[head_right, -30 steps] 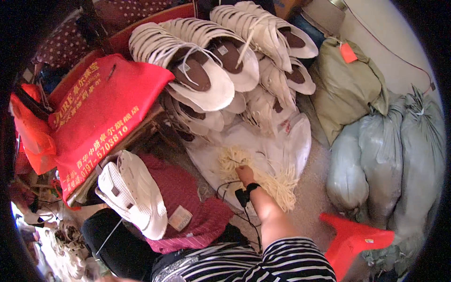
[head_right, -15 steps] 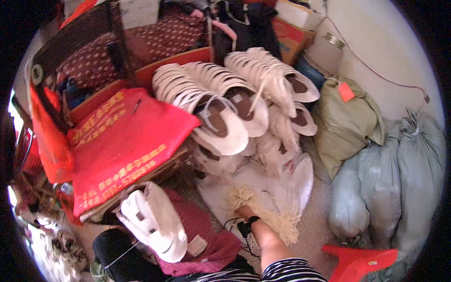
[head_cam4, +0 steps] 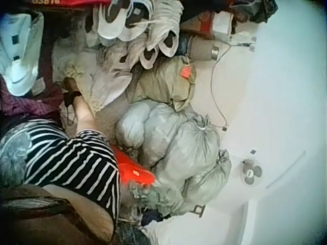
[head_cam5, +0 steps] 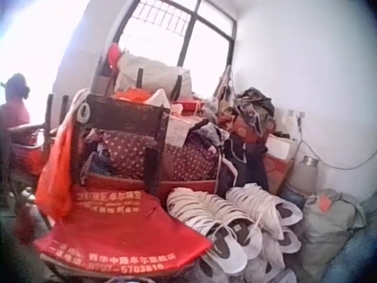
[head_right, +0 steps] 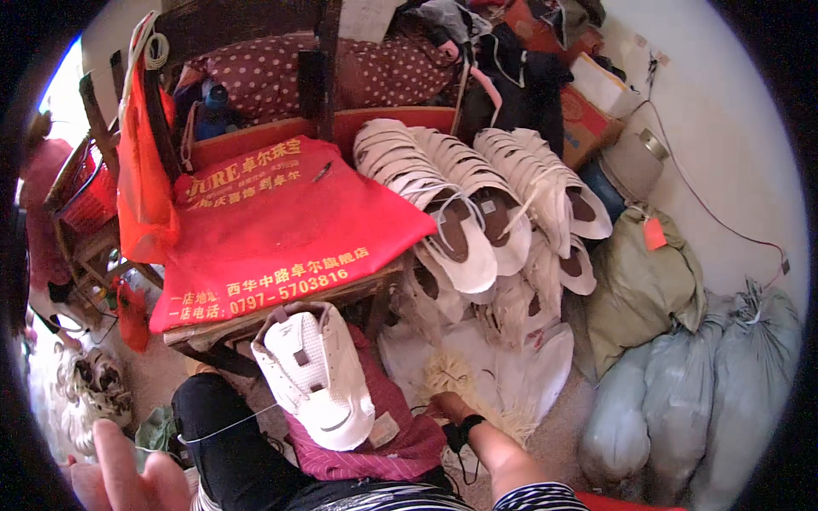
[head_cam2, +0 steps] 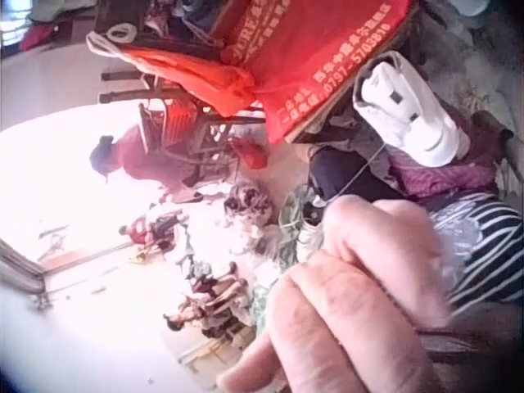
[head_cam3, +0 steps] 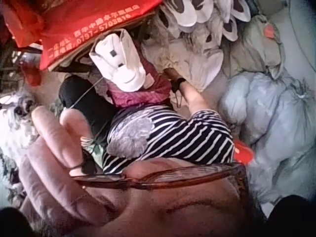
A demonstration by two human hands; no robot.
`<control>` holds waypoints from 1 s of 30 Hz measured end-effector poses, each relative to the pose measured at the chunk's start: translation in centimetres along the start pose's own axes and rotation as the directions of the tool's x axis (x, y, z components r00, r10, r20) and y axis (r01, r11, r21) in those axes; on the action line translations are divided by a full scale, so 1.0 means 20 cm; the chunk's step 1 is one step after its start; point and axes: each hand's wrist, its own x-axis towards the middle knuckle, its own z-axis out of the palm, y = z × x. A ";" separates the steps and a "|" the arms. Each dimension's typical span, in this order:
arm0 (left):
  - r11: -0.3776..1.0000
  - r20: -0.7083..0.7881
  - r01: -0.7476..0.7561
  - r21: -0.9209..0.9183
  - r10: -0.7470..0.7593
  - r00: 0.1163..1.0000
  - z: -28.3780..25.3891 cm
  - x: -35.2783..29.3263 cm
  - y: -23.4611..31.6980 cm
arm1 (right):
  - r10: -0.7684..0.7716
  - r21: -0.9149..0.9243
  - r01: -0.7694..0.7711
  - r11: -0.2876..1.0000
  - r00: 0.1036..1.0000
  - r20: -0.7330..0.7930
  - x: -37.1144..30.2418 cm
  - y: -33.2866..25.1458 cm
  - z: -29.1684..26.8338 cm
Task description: Lacing white shoe uppers in a workshop environment.
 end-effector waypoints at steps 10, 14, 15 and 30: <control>0.995 0.219 0.071 -0.066 -0.055 0.974 -0.07 -0.01 -0.17 | -0.199 -0.281 0.209 0.937 0.978 0.067 0.11 0.38 -0.12; 0.979 0.240 0.200 -0.046 -0.183 0.953 -0.11 -0.06 -0.26 | -0.206 -0.810 0.126 0.572 0.979 0.006 0.10 0.34 -0.19; 0.971 0.233 0.238 -0.026 -0.226 0.946 -0.12 -0.08 -0.30 | -0.283 -0.866 0.185 0.465 0.958 0.053 0.11 0.31 -0.13; 0.897 0.515 0.435 -0.077 -0.338 0.788 -0.24 -0.12 -0.71 | 0.200 0.251 -0.074 0.965 0.825 -0.528 0.29 0.29 0.00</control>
